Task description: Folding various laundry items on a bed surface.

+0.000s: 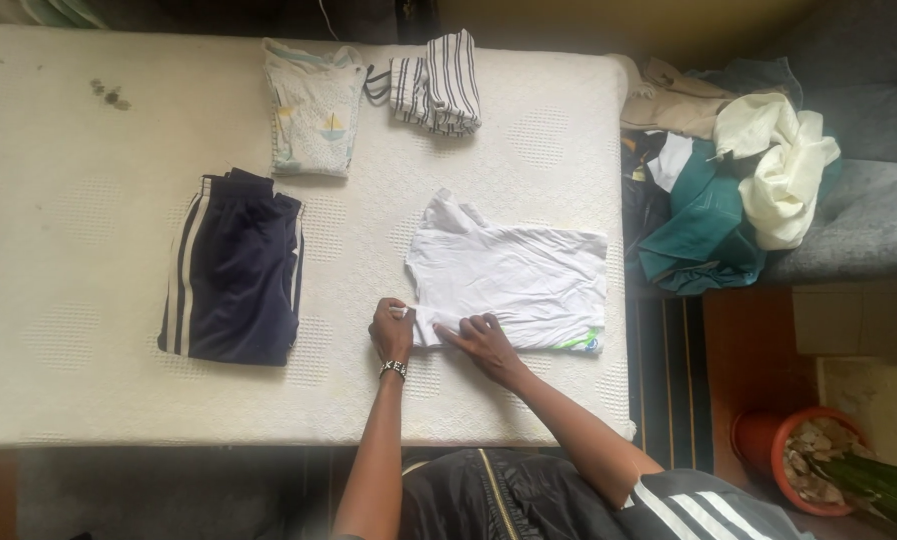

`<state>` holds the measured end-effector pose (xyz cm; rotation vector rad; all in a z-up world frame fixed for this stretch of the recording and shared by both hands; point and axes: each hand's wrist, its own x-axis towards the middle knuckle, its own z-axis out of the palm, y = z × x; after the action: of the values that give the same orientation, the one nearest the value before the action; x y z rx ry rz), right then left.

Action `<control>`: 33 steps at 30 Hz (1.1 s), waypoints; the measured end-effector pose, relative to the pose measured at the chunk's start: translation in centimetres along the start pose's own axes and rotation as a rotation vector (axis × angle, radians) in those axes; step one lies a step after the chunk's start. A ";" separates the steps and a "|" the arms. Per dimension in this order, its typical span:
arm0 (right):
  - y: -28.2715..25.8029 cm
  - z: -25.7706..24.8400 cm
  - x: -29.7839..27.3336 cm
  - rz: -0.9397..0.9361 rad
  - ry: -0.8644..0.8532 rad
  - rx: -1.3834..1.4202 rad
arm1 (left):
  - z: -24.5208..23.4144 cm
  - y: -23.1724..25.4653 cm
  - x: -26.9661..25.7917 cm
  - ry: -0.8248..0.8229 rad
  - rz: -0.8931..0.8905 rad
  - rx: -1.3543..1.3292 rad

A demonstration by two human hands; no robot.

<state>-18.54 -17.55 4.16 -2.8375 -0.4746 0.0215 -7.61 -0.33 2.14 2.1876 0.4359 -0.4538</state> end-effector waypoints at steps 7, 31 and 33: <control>-1.6 0.9 -0.3 0.030 0.012 -0.047 | 0.3 -0.9 0.9 0.070 -0.127 -0.032; 14.0 -0.7 -15.0 0.971 0.094 -0.060 | 4.4 2.2 -2.3 -0.170 0.801 0.608; 16.4 -2.3 -14.0 0.980 0.352 -0.004 | 5.1 3.9 -0.3 -0.084 0.681 0.549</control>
<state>-26.41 -37.58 1.68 -2.6811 0.9788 -0.2794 -6.96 -6.74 1.94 2.6377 -0.5422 -0.2972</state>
